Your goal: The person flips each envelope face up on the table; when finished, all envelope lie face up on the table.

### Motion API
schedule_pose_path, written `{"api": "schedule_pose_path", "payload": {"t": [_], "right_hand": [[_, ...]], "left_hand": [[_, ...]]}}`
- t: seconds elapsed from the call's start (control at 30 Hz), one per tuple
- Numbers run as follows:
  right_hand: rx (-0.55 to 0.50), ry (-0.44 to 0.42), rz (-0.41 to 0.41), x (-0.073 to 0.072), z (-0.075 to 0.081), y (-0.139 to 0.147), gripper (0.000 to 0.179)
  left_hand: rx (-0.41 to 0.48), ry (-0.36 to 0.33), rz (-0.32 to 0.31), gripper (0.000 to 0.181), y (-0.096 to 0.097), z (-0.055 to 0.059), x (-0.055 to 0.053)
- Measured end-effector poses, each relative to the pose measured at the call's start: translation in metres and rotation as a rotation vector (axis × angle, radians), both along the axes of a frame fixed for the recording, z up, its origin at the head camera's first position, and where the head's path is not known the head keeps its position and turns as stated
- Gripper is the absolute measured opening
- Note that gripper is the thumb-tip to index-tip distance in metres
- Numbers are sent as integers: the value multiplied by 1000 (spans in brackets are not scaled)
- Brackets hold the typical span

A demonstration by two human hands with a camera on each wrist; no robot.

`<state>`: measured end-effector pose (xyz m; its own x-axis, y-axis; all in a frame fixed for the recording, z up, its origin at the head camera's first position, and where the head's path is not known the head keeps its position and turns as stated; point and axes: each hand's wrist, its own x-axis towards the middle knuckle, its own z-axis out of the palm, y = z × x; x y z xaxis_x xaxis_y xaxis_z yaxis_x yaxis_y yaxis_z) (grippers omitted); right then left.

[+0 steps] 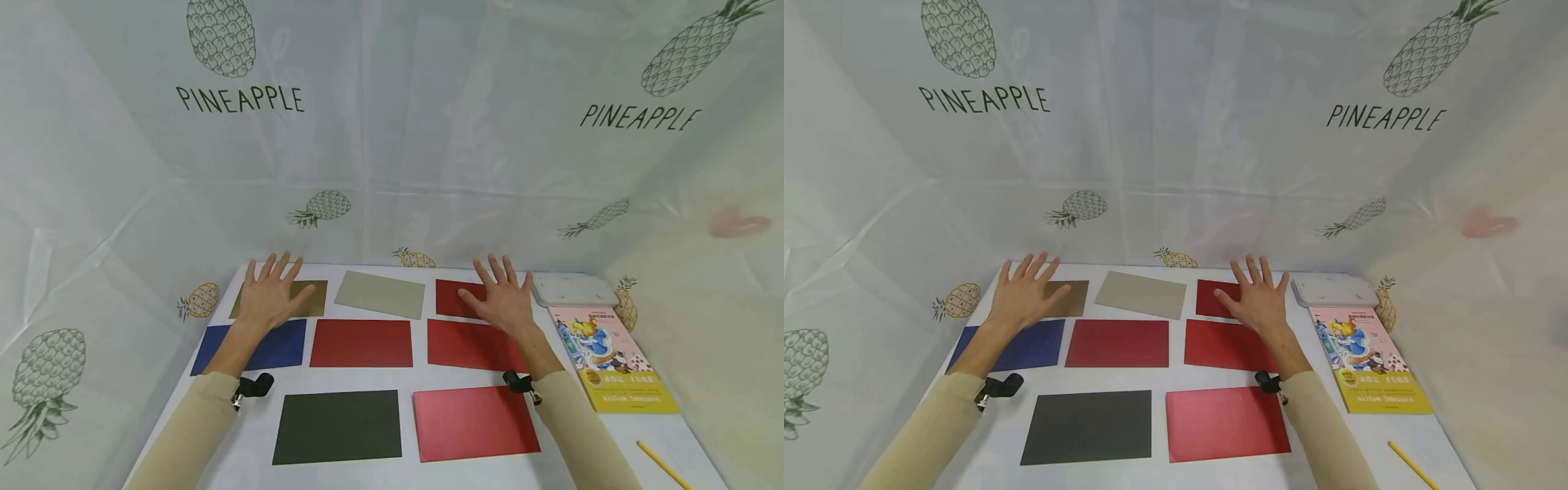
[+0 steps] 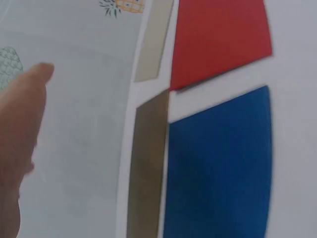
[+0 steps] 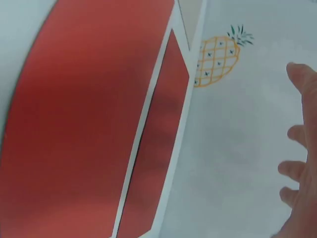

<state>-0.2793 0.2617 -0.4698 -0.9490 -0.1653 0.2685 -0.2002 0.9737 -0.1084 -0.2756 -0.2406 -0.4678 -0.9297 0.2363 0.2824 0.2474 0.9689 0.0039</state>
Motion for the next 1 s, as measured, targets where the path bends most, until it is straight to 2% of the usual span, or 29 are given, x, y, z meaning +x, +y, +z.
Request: {"api": "schedule_pose_path", "payload": {"t": [0.2, 0.33, 0.5, 0.67, 0.77, 1.0], "right_hand": [[-51, -28, 135, 10, -6, -12, 81], [-65, -65, 245, 19, -14, -27, 76], [-13, -171, 334, 31, -25, -52, 70], [37, -233, 410, 38, -36, -74, 71], [45, -255, 451, 39, -42, -82, 75], [28, -311, 494, 41, -48, -91, 83]], "left_hand": [[48, 42, -166, 71, -7, -15, 12], [106, -38, -261, 72, -11, -30, 22], [145, -174, -296, 77, -8, -45, 34], [148, -277, -323, 78, 0, -52, 42], [142, -308, -330, 81, 1, -54, 44], [116, -316, -352, 89, 1, -62, 47]]}}
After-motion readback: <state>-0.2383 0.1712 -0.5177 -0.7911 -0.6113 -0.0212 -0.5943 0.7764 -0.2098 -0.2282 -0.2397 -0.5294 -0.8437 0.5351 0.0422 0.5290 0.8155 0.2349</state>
